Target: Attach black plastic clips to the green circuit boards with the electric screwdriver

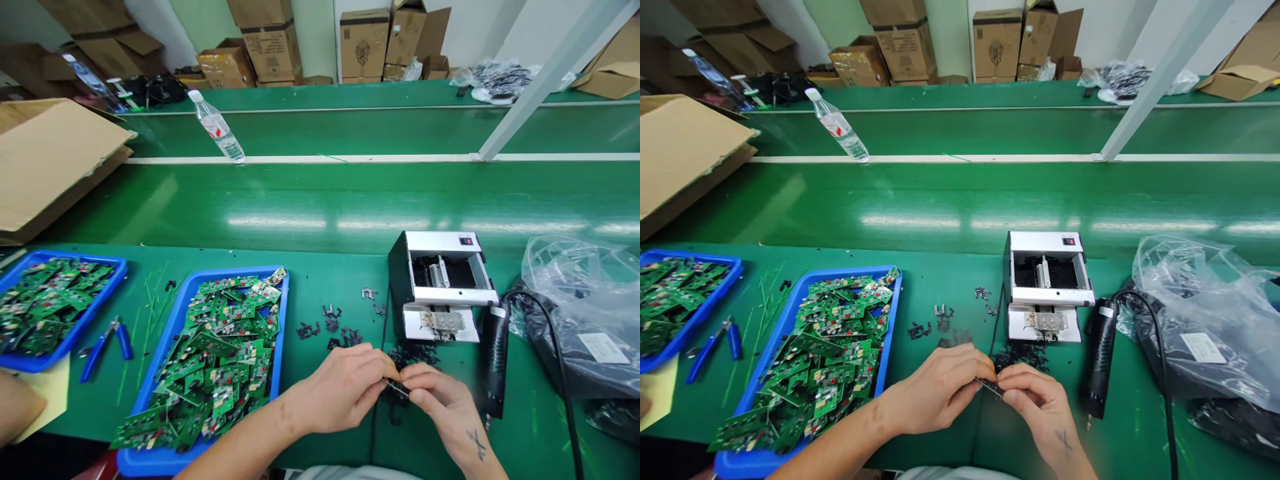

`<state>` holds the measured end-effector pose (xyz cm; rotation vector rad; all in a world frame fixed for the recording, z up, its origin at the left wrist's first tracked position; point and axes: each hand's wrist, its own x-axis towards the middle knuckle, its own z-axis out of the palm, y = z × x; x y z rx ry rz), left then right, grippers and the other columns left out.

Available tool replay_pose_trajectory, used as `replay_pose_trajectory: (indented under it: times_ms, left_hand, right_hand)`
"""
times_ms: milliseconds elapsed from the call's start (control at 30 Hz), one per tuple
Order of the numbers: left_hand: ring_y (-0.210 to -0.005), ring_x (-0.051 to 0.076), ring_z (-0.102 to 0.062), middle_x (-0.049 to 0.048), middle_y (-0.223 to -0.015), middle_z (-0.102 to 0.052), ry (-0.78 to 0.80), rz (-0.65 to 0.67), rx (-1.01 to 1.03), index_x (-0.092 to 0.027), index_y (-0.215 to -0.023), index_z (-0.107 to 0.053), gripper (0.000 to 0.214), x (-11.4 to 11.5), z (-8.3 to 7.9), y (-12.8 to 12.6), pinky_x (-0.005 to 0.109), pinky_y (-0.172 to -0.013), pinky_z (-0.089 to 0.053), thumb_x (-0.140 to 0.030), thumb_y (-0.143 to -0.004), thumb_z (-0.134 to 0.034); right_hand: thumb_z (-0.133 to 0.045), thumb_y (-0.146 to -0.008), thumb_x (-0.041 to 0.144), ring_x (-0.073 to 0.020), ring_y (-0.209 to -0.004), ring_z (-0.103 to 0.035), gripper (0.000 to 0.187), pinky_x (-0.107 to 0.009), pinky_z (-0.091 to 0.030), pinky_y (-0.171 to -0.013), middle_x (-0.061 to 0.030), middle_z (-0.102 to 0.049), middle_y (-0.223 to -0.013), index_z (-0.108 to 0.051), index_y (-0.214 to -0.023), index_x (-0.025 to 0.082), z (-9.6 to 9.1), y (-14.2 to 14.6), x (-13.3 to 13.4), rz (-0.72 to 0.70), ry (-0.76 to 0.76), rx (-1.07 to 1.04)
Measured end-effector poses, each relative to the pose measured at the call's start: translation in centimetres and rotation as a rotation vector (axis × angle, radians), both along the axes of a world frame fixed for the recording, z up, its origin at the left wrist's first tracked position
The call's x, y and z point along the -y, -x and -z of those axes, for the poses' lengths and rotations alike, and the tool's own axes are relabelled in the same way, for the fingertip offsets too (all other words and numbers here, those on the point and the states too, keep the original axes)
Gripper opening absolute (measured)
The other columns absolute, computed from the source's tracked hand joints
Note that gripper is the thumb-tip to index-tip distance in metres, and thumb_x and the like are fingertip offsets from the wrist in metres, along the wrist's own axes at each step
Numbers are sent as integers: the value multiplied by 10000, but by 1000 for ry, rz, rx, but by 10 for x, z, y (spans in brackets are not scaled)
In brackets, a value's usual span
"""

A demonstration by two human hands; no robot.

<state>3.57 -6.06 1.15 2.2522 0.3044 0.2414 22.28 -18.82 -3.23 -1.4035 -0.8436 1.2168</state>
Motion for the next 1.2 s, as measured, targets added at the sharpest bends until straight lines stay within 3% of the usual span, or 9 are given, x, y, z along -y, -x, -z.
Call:
replay_pose_trajectory:
  times_ms: [367, 467, 533, 633, 700, 767, 900, 1067, 1200]
  left_hand:
    - [-1036, 170, -621, 55, -1151, -684, 50, 11, -13, -215, -1151, -568, 278, 7, -2, -3, 298, -924, -437, -137, -970, -372]
    - [-1010, 173, -625, 45, -1112, -698, 160, -88, -31, -214, -1120, -606, 261, 4, -7, -8, 288, -907, -444, -167, -965, -401]
    - [-960, 172, -633, 36, -1067, -706, 270, -223, -88, -213, -1085, -633, 242, -3, -9, -15, 279, -863, -458, -201, -955, -429]
    - [-768, 145, -613, 34, -979, -702, 452, -397, -206, -192, -1050, -653, 227, -19, -9, -30, 251, -692, -463, -244, -917, -477]
    - [-663, 123, -567, 28, -887, -686, 557, -431, -250, -175, -1059, -651, 245, -30, -6, -40, 229, -593, -425, -265, -900, -487]
    - [-601, 112, -527, 16, -790, -655, 635, -445, -292, -167, -1062, -648, 261, -37, -1, -48, 212, -517, -367, -280, -890, -487]
    - [-582, 105, -498, 19, -772, -663, 694, -480, -292, -156, -1022, -633, 243, -40, 2, -57, 203, -482, -325, -284, -861, -505]
    - [-558, 99, -465, 37, -804, -726, 768, -441, -304, -154, -975, -556, 184, -41, -7, -60, 207, -465, -304, -241, -817, -517]
    - [-561, 108, -479, 41, -778, -733, 744, -406, -333, -162, -959, -533, 187, -45, -11, -60, 213, -487, -339, -288, -822, -530]
  right_hand:
    - [-715, -788, 441, -267, -806, -685, 215, -362, -577, -731, -101, -731, -842, -798, -727, 253, -9, -1, 1, -32, 8, 98]
    - [-709, -779, 462, -298, -885, -685, 207, -381, -565, -814, -91, -746, -905, -803, -784, 278, -18, -14, 9, 9, 44, 201]
    - [-666, -819, 469, -298, -960, -672, 242, -388, -524, -915, -88, -741, -1009, -787, -920, 285, -23, -34, 17, 151, 90, 294]
    - [-571, -847, 565, -312, -973, -672, 433, -464, -474, -974, -96, -725, -1072, -701, -1135, 269, -27, -74, 20, 512, 301, 608]
    - [-557, -787, 661, -396, -1014, -651, 624, -588, -440, -966, -121, -711, -1112, -640, -1251, 251, -22, -98, 16, 510, 580, 838]
    - [-599, -704, 718, -503, -1088, -595, 813, -701, -375, -960, -191, -683, -1164, -596, -1318, 185, -12, -112, 8, 479, 672, 860]
    - [-706, -584, 684, -558, -1190, -497, 939, -738, -287, -1007, -263, -607, -1259, -569, -1327, 126, 10, -119, -2, 529, 585, 693]
    - [-697, -629, 600, -303, -845, -638, 640, -523, -532, -806, -87, -634, -907, -603, -1129, 212, 10, -113, 10, 560, 267, 199]
    - [-644, -682, 606, -139, -571, -463, 409, -305, -480, -505, 26, -398, -735, -544, -973, 337, -14, -98, 21, 578, -34, -101]
